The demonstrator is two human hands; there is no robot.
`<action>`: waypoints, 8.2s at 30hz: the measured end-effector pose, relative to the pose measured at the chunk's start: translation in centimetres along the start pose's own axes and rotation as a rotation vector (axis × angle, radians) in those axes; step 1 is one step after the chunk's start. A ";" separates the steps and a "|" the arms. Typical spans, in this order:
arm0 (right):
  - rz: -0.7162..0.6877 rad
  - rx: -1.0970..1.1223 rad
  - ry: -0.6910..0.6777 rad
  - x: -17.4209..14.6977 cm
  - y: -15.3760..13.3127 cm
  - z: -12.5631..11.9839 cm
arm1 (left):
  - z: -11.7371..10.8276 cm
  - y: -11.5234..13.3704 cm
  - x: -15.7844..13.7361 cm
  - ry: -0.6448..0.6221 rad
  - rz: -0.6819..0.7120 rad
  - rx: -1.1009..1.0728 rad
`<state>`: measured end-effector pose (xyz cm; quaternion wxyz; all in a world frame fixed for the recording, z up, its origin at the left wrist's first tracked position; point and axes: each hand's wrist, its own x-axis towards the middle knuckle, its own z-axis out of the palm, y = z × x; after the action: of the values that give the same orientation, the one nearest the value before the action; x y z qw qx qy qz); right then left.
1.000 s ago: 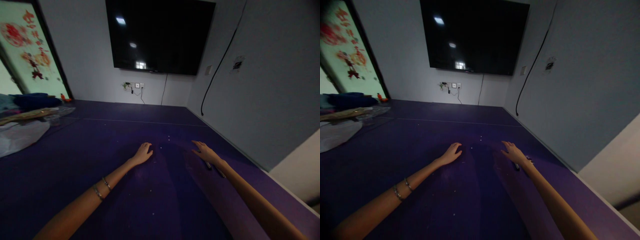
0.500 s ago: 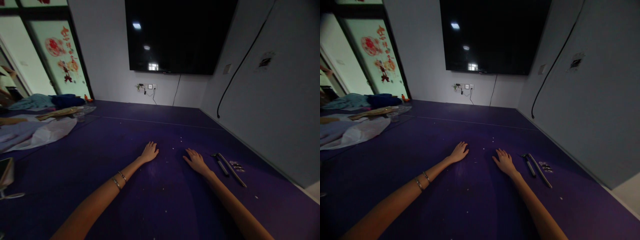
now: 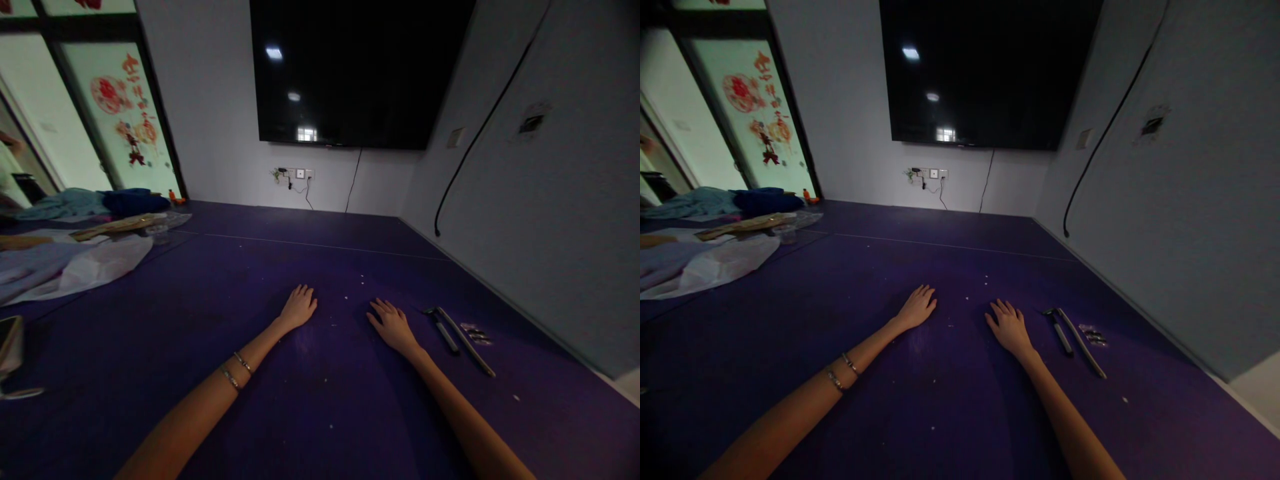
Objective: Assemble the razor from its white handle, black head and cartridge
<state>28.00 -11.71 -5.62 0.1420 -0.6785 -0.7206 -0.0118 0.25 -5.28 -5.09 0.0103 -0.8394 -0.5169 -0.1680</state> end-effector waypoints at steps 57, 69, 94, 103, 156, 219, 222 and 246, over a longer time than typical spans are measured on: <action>0.456 0.068 0.093 -4.3 11.0 -8.4 | -0.2 -0.6 0.1 -0.016 0.038 0.002; 0.419 -0.038 -0.025 -6.0 10.8 -6.8 | -0.3 -0.6 0.1 -0.024 0.029 0.028; 0.107 0.118 0.282 -2.8 -4.4 -9.5 | -4.8 10.6 1.4 0.151 0.063 -0.594; 0.031 0.009 0.177 -3.7 -9.3 -9.2 | -4.6 12.5 2.1 -0.003 -0.149 -0.896; 0.386 -0.255 -0.284 -9.9 12.7 -10.9 | -3.8 5.3 1.2 -0.317 -0.151 -0.029; 0.089 -0.102 -0.041 -2.2 -6.5 -4.7 | -2.2 4.5 0.3 -0.141 -0.022 -0.093; 0.146 -0.060 0.018 -2.7 -3.1 -5.6 | -2.3 3.5 0.3 -0.118 0.014 -0.185; 0.188 -0.007 0.210 -6.5 23.4 -4.4 | -1.4 1.7 0.4 -0.052 -0.009 -0.263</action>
<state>52.05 -17.07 -6.98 0.2149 -0.7387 -0.6348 -0.0719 1.48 -5.97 -3.37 -0.1139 -0.8352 -0.4943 -0.2125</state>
